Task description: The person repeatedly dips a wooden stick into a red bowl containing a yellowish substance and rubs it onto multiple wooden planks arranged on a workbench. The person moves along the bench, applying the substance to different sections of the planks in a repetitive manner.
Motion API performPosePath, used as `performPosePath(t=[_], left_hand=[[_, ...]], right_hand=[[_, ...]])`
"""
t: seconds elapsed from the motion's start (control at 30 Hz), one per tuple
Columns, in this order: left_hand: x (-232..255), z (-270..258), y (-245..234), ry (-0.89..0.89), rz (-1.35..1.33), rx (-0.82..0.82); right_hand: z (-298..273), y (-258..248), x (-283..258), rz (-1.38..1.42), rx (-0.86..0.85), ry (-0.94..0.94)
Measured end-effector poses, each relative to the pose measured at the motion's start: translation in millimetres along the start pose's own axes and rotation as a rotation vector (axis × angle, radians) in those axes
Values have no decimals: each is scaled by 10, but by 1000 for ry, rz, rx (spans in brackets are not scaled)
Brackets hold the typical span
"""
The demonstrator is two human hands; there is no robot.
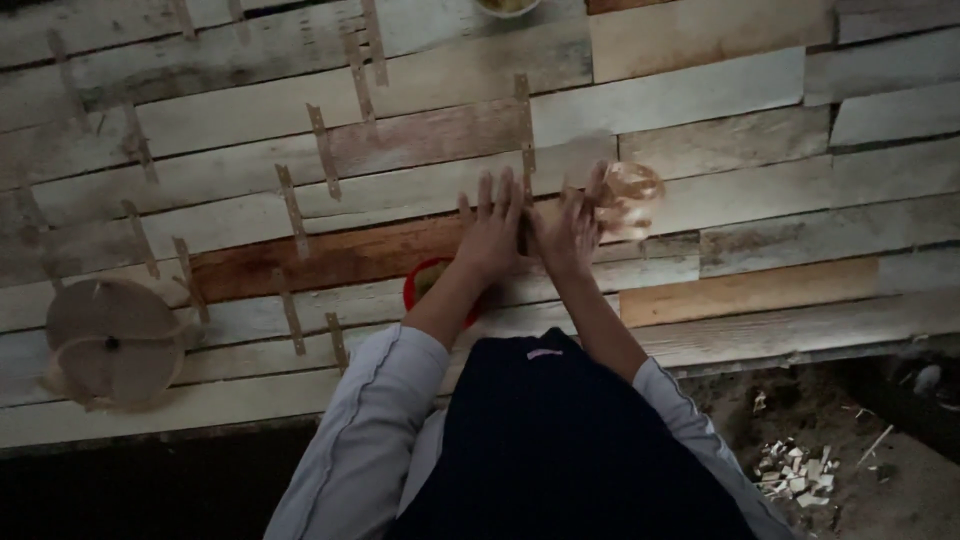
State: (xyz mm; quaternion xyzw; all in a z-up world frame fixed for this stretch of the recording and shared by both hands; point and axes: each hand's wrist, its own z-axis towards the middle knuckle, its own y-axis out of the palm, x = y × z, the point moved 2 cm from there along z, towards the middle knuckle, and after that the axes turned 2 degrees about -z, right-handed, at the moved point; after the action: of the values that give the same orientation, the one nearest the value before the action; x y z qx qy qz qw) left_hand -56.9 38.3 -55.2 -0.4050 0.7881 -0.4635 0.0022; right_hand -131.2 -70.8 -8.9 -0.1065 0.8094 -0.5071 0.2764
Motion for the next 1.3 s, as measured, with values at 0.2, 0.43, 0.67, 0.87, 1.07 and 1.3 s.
performPosePath(t=[0.2, 0.43, 0.67, 0.87, 1.07, 1.3], left_hand=[[53, -58, -108, 27, -7, 27], [-33, -37, 75, 99, 4, 160], [-110, 16, 204, 141, -61, 211], [-106, 54, 172, 131, 52, 200], [-221, 116, 191, 157, -112, 146], [180, -503, -168, 461, -1468, 346]], right_hand=[[468, 1098, 669, 15, 372, -199], [571, 240, 12, 157, 267, -268], [152, 62, 210, 59, -19, -143], [-117, 185, 557, 27, -113, -192], [-466, -96, 446, -11, -86, -261], [-966, -578, 307, 474, -73, -621]])
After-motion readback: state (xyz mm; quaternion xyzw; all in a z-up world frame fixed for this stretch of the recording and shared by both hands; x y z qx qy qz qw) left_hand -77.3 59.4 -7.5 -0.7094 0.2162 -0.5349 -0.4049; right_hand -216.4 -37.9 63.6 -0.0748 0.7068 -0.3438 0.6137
